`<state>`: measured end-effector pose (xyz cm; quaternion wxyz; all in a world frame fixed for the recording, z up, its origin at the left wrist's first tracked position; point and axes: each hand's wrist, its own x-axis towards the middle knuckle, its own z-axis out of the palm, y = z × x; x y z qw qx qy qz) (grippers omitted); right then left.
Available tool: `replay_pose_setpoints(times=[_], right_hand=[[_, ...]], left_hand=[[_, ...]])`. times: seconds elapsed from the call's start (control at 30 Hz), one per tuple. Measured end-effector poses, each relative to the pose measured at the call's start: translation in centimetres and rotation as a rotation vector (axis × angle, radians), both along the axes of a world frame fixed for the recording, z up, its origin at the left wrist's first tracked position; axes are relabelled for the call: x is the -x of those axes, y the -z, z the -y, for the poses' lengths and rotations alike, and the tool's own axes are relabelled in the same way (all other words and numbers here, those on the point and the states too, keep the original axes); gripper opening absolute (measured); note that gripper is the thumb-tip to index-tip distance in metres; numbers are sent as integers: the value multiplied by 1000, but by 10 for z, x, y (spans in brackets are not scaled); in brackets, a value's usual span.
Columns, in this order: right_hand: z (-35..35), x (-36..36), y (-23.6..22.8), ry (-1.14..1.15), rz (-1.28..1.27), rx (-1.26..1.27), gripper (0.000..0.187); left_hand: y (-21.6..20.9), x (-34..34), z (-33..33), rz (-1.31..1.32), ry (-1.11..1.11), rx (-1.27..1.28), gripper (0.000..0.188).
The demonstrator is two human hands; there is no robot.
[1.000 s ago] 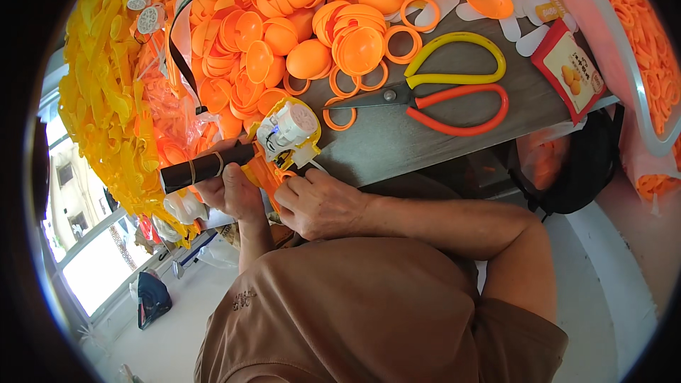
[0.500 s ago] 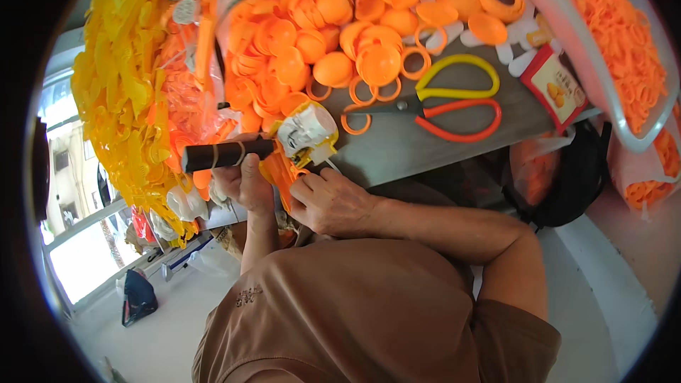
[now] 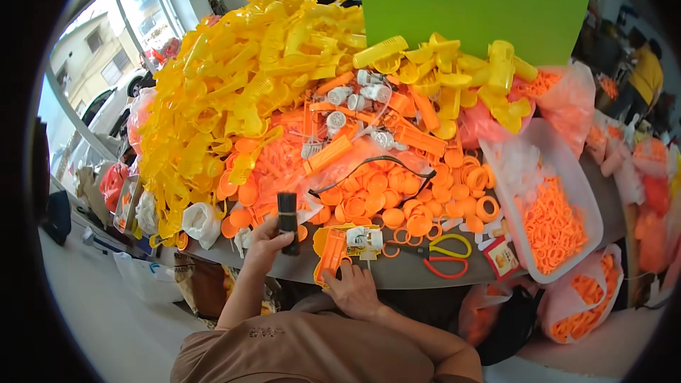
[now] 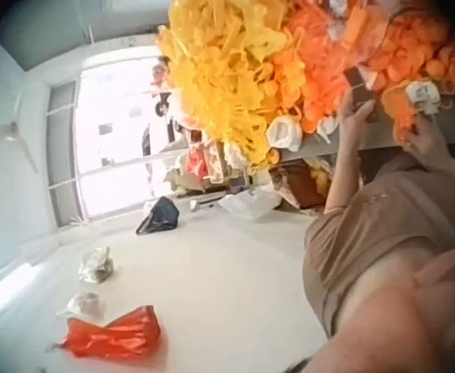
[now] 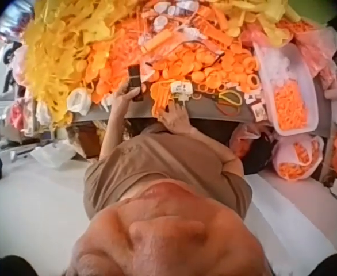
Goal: Assembling, testing, and preparing plastic toy guns for packaging at a production workstation.
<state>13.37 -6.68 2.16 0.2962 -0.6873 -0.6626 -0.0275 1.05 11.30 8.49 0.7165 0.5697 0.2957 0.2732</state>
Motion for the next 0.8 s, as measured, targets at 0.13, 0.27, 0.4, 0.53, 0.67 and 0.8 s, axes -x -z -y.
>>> replay_pose_setpoints(times=[0.13, 0.27, 0.4, 0.53, 0.67, 0.8], right_hand=[[3, 2, -8, 39, 7, 61, 35], [4, 0, -10, 71, 34, 76, 40], [6, 0, -13, 54, -5, 34, 43], [10, -7, -23, 25, -72, -13, 45], [18, -23, -34, 24, -125, -104, 41], [27, -51, -52, 52, -161, -184, 32]], left_hand=[[0, 36, -1, -100, -15, -35, 31], [25, 65, -16, -209, 71, -112, 25], [43, 80, -27, -375, 103, -277, 19], [50, 76, -32, -520, -54, -581, 15], [49, 64, -33, -664, -199, -1181, 17], [45, 53, -24, -691, -318, -1316, 17]])
